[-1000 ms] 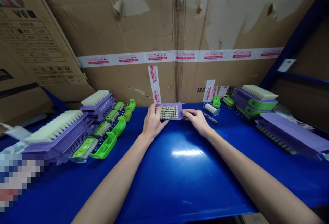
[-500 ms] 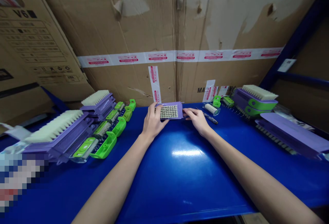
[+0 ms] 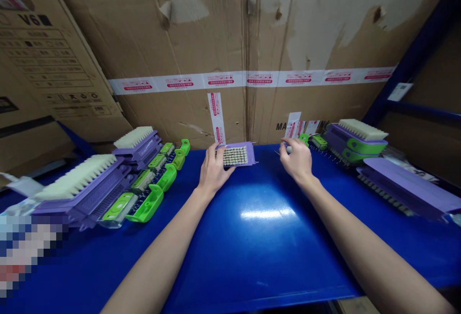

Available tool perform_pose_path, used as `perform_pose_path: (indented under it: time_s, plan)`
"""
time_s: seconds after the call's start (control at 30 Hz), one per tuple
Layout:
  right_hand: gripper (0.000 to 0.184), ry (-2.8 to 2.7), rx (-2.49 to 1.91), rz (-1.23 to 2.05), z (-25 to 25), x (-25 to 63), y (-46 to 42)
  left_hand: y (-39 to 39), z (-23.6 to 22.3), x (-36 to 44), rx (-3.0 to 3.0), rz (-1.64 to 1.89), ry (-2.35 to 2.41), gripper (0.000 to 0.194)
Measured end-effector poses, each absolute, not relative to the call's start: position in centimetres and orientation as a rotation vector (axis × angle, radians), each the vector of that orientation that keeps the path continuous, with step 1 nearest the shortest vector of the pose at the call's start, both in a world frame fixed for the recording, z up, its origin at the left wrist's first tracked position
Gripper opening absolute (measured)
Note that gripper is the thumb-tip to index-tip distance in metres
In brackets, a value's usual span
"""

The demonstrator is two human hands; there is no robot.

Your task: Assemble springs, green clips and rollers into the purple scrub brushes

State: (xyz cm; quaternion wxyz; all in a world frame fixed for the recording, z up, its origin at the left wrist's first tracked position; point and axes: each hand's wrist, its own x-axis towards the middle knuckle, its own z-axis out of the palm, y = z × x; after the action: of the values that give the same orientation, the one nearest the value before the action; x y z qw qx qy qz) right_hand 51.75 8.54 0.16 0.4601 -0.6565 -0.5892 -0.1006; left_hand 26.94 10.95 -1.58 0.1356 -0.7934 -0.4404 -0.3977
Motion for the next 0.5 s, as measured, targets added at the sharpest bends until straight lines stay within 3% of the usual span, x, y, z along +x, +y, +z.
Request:
perform_pose_path:
  time_s: [0.27, 0.5]
  plan:
    - [0.033, -1.492, -2.160, -0.369, -0.9, 55.1, 8.3, 11.0, -1.6, 26.8, -2.312, -1.144, -1.286, 0.055]
    - [0.024, -1.347, -1.996, -0.263, -1.0, 55.5, 9.1, 11.0, -1.7, 26.7, -2.313, -1.146, -1.278, 0.056]
